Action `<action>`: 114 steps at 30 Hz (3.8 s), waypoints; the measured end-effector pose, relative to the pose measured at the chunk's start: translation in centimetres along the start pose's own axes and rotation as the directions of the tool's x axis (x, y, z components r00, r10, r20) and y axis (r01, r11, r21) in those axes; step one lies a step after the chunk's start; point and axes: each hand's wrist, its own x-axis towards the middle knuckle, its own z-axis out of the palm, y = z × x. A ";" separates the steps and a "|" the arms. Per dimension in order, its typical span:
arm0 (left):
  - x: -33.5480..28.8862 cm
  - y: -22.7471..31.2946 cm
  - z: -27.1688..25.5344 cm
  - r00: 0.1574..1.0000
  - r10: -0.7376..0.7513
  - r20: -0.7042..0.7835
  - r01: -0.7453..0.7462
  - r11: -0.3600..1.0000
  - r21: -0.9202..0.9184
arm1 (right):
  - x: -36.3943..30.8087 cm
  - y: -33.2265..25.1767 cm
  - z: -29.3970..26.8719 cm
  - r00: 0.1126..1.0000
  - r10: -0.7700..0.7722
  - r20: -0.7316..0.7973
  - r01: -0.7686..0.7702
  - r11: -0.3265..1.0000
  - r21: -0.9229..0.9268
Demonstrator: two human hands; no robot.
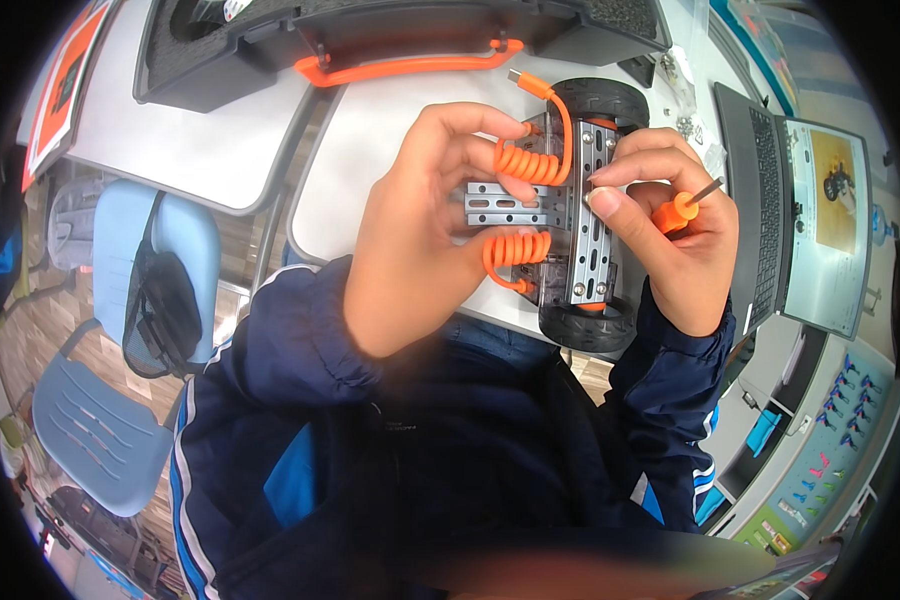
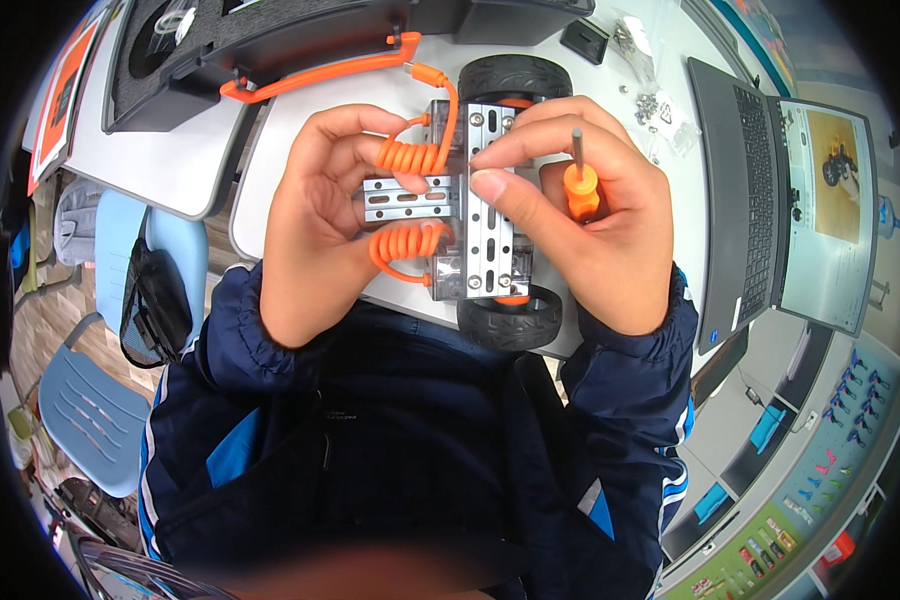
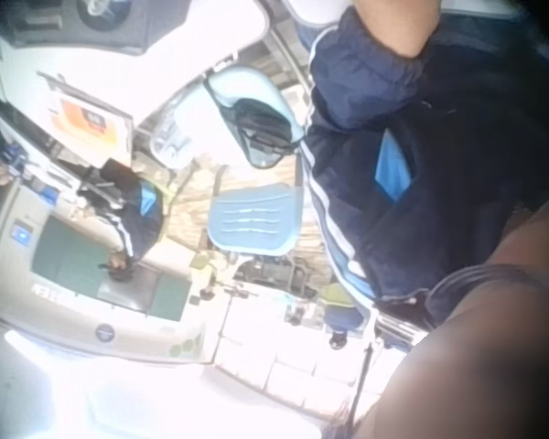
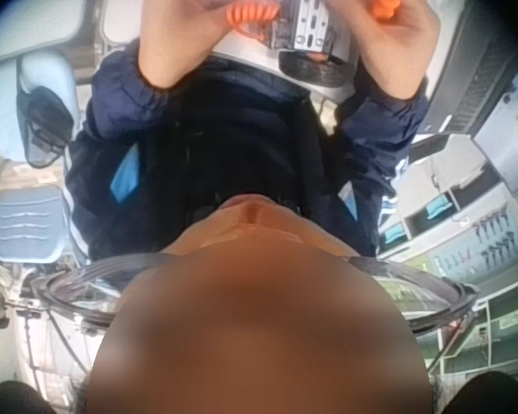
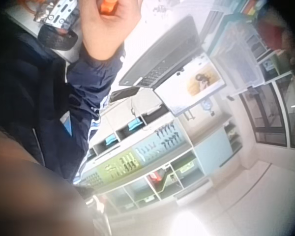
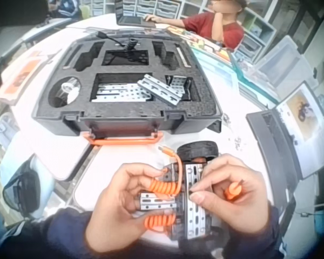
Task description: The person assembles a small wheeled robot by attaching metal brackets and tightening screws with an orange screwdriver. They handle screws, nuts, and a partially built robot chassis, then secure components to the frame.
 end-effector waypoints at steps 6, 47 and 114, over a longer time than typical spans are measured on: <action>0.0 -0.1 0.0 1.000 0.004 -0.005 -0.004 0.999 0.043 | 0.1 0.0 0.0 1.000 -0.004 -0.005 0.004 1.000 -0.012; 0.2 -0.3 0.1 0.993 0.108 0.043 -0.112 0.989 0.093 | -0.1 -0.1 -1.8 0.875 0.471 0.112 -0.484 0.858 0.173; 0.6 0.5 0.9 0.998 0.053 0.026 -0.052 0.996 -0.068 | 1.0 -6.9 -6.3 0.968 -0.232 -0.097 0.201 0.945 -0.256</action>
